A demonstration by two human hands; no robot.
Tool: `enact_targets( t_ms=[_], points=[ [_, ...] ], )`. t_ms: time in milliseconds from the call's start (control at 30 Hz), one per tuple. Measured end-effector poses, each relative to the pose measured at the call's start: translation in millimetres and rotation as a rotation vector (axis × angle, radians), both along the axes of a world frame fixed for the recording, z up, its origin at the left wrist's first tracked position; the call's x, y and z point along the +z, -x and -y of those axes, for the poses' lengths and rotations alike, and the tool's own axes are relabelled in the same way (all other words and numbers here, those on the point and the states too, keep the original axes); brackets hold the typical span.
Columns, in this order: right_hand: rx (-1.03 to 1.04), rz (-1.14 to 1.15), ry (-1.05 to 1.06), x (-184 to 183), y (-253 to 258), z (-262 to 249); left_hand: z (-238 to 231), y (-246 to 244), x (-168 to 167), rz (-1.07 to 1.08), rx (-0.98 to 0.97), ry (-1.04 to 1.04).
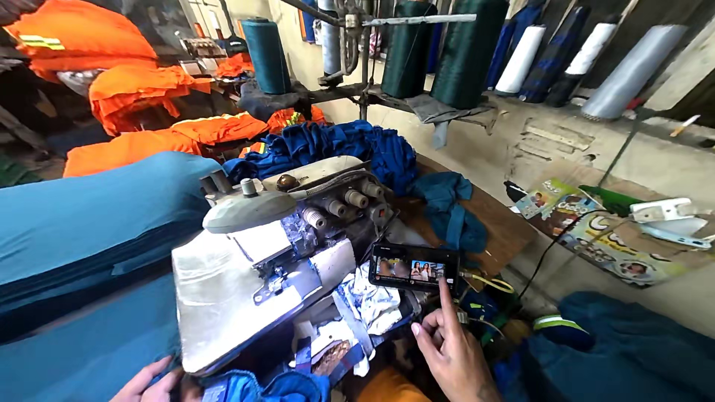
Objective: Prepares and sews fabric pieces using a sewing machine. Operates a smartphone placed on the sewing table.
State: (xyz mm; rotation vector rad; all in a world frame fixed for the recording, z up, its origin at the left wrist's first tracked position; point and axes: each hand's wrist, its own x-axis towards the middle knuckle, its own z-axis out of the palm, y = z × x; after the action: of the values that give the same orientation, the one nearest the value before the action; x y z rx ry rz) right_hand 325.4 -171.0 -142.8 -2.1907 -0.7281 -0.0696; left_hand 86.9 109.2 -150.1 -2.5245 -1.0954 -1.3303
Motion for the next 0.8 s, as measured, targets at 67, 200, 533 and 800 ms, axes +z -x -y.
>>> enact_targets(
  t_ms=[67, 200, 533, 800],
  points=[
    [0.007, 0.01, 0.002, 0, -1, -2, -1, 0, -1, 0.005, -0.008, -0.006],
    [0.007, 0.035, -0.01, -3, -2, -6, 0, 0, 0, 0.005, -0.007, -0.005],
    [0.034, -0.021, 0.052, -5, 1, -18, 1, 0, 1, -0.006, -0.006, -0.002],
    [0.193, -0.035, 0.036, -4, 24, -12, 2, 3, 2, -0.01, -0.013, 0.014]
  ],
)
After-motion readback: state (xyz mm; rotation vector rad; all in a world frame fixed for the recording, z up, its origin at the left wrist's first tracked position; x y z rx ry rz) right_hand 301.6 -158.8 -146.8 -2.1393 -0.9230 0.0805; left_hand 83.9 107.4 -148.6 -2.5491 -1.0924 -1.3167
